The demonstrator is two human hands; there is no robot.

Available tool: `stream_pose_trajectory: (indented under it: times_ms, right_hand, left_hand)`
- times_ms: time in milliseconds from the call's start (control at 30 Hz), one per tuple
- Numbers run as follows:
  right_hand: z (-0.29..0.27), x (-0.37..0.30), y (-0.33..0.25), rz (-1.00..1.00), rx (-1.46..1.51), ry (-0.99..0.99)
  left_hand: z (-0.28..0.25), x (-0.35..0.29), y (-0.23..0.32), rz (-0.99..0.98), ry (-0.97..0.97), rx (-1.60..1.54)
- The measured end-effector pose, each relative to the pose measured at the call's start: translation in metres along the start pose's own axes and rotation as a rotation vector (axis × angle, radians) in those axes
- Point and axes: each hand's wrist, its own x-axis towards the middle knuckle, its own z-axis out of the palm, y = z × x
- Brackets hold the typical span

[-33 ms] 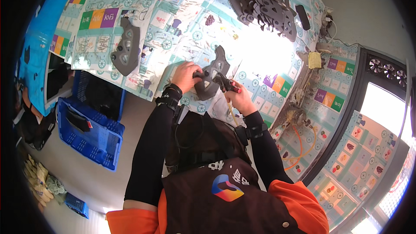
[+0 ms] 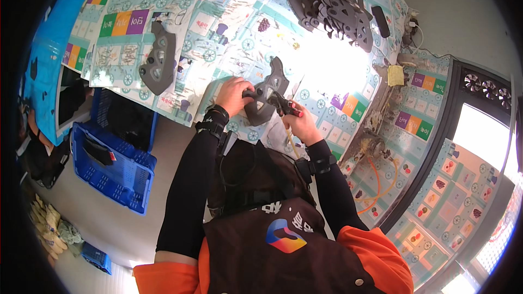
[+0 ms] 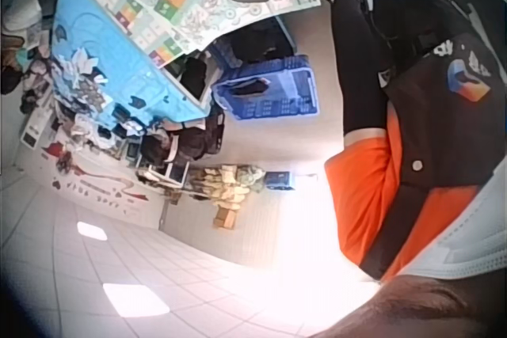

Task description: The person prepares shoe components by using a tool to apply localized heat or glue to specific points on gray synthetic material parts, then places them on the table.

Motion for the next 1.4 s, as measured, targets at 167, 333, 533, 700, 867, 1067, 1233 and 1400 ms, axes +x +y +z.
stream_pose_trajectory:
  times_ms: [167,333,533,700,867,1067,1233,1400]
  right_hand:
    - [0.002,-0.004,0.01,0.037,0.019,0.001]
    - [0.003,-0.004,0.013,0.033,-0.036,-0.015]
    - [0.008,-0.004,0.006,0.048,0.001,0.0]
    - [0.011,-0.006,-0.008,0.047,-0.022,-0.018]
    - [0.012,-0.003,-0.007,0.012,-0.04,-0.023]
    - [0.016,-0.002,-0.01,-0.006,-0.023,-0.059]
    - [0.014,-0.002,-0.001,0.015,-0.041,-0.085]
    - [0.012,-0.003,0.002,0.027,-0.066,-0.111]
  left_hand:
    - [-0.001,0.001,0.002,-0.001,-0.001,0.021]
    - [-0.001,-0.001,0.002,-0.002,0.007,0.007]
    - [0.0,-0.001,0.0,-0.019,-0.006,-0.014]
    - [-0.001,-0.002,0.0,-0.014,-0.003,-0.012]
    - [-0.002,0.0,0.001,0.0,-0.01,0.005]
    - [-0.003,-0.002,-0.001,0.012,-0.004,0.001]
    - [-0.002,-0.001,0.002,-0.009,-0.028,0.014]
    - [0.003,-0.002,0.001,-0.013,-0.011,-0.003]
